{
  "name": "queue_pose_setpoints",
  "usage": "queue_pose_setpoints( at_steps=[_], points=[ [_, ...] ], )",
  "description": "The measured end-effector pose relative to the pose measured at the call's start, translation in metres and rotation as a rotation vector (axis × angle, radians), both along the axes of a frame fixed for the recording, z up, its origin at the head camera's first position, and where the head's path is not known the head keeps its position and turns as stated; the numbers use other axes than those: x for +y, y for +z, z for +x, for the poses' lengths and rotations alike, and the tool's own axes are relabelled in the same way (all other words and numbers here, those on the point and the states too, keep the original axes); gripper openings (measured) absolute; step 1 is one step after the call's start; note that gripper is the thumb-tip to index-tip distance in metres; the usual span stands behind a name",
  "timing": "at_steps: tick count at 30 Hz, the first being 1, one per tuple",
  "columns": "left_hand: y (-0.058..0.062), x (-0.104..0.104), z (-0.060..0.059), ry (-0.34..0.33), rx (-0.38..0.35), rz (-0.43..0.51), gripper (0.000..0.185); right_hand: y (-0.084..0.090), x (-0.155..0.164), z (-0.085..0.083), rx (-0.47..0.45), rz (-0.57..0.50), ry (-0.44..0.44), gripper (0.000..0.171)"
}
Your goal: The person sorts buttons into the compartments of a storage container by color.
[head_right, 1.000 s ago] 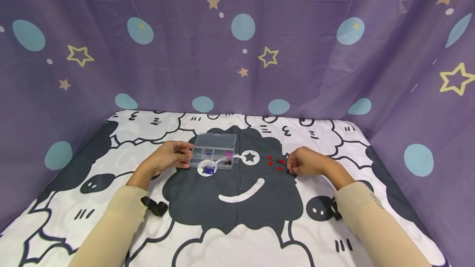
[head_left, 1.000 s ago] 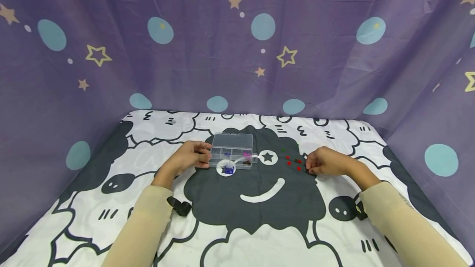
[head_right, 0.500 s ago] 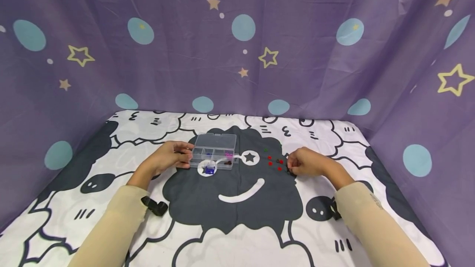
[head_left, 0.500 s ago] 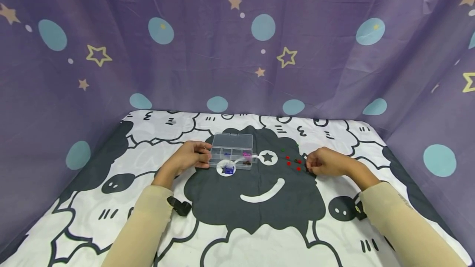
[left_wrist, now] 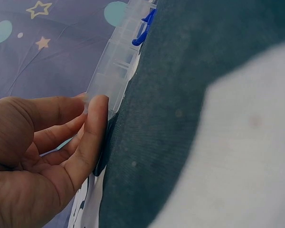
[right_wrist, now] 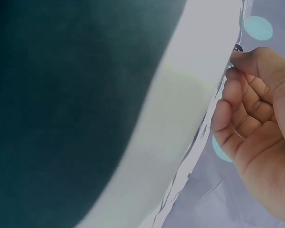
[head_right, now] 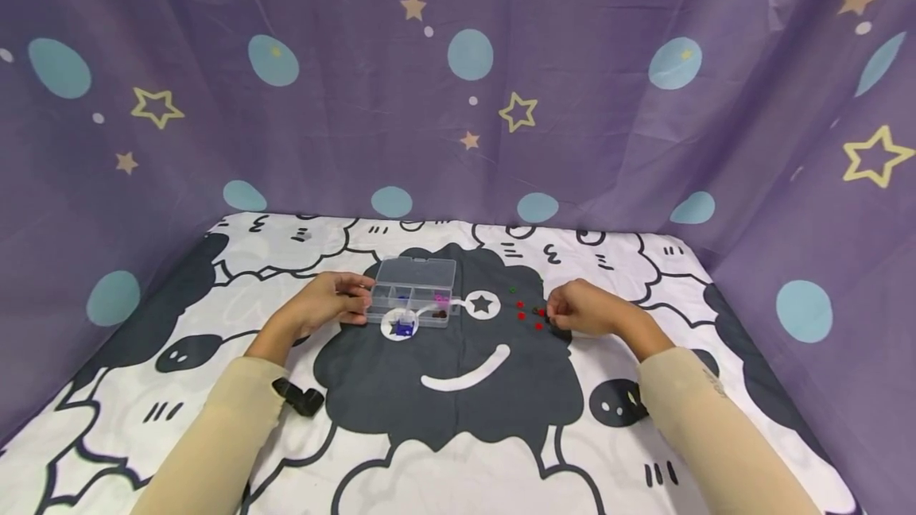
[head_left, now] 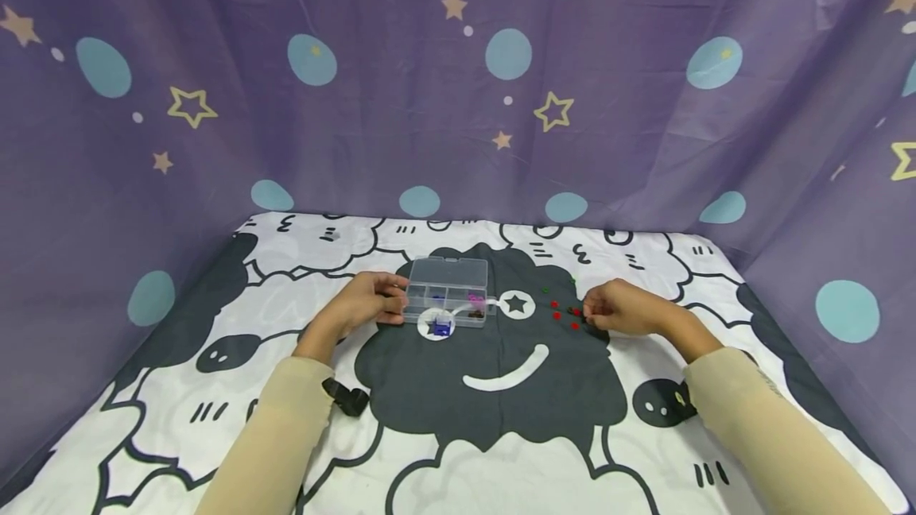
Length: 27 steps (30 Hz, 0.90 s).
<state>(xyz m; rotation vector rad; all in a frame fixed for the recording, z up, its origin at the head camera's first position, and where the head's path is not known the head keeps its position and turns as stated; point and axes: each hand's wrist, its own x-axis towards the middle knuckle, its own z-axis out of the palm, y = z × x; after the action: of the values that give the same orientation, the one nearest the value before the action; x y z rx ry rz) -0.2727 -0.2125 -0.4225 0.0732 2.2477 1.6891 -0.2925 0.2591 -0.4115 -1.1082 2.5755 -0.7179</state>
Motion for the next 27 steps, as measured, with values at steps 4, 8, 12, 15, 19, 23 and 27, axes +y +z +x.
queue_pose_setpoints(
  at_steps=[4,8,12,15,19,23,27],
  points=[
    [-0.001,0.000,0.001,0.002,-0.003,0.002,0.048,0.002,-0.007,-0.003,0.007,-0.008,0.004,0.012],
    [0.000,0.001,0.001,-0.001,0.001,0.009,0.048,0.002,-0.013,-0.005,0.015,-0.011,0.016,0.011],
    [-0.001,0.002,0.001,-0.001,0.001,0.011,0.047,0.001,-0.021,-0.007,0.055,-0.013,0.034,0.012],
    [-0.002,0.002,0.001,0.000,-0.002,0.007,0.047,0.001,-0.030,-0.009,0.075,-0.011,0.039,0.012],
    [-0.002,0.001,0.001,0.008,-0.001,0.006,0.047,0.006,-0.044,-0.013,0.070,-0.004,0.038,0.011],
    [-0.001,0.000,0.001,0.007,0.005,0.009,0.048,0.011,-0.058,-0.015,0.060,0.003,0.042,0.008],
    [0.000,0.000,0.001,0.002,0.007,0.004,0.048,0.014,-0.070,-0.016,0.062,0.002,0.056,0.006]
  ],
)
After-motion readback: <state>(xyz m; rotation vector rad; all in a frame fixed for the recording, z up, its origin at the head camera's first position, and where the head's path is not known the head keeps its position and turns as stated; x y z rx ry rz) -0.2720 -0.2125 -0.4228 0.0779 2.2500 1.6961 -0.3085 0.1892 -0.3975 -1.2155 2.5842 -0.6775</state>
